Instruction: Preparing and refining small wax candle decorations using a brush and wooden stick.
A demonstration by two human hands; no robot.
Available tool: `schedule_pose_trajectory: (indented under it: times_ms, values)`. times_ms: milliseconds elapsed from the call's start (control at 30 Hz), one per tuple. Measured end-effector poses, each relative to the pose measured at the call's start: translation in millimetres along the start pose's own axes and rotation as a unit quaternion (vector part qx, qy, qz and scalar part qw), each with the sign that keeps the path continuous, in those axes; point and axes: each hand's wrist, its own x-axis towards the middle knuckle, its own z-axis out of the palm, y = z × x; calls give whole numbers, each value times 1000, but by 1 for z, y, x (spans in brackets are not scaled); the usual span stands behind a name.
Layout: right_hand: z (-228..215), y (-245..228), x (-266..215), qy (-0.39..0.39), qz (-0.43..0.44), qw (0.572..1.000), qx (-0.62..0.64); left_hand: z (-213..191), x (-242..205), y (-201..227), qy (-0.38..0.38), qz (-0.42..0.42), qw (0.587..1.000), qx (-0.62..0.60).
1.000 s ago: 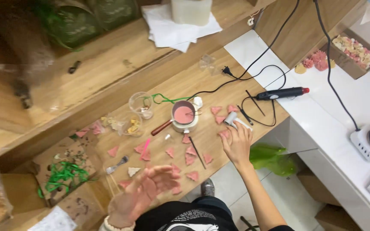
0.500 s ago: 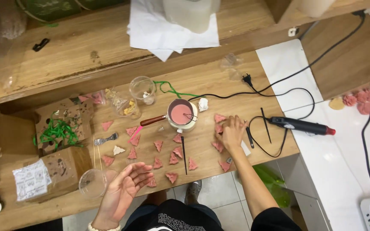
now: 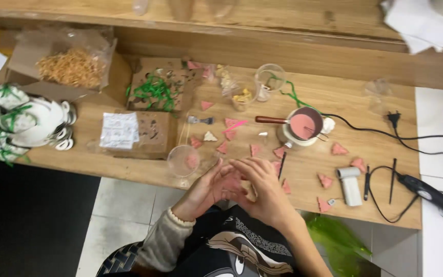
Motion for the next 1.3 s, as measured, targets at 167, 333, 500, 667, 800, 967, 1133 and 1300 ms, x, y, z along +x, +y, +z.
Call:
schedule_pose_trajectory:
  times_ms: [167,333,500,667,800,967,1133,1300]
  values:
    - [51,-20,50,-34,-123,991,-28,-67,-48,3,15,90,993,-76]
    - [92,69,92,-44,208,976,38,-136,-103,10,140,205,964,-94]
    - [200,165,159,-158,102,978,-88,-166,-135,15,198,277,927,-158]
    - [284,217,190,-290,176,926,-169,-169,-153,16,239,312,901,-183]
    - [310,228,206,-263,262,892,-259,-166,-158,17,194,355,890,-212]
    - [317,224,210,-259,286,870,-306,-156,-159,5,244,362,870,-229]
    - [334,264,211,-220,305,902,-213,-146,-154,-7,265,354,865,-237]
    - [333,251,211,-201,385,890,-141,-138,-146,-9,239,362,867,-245]
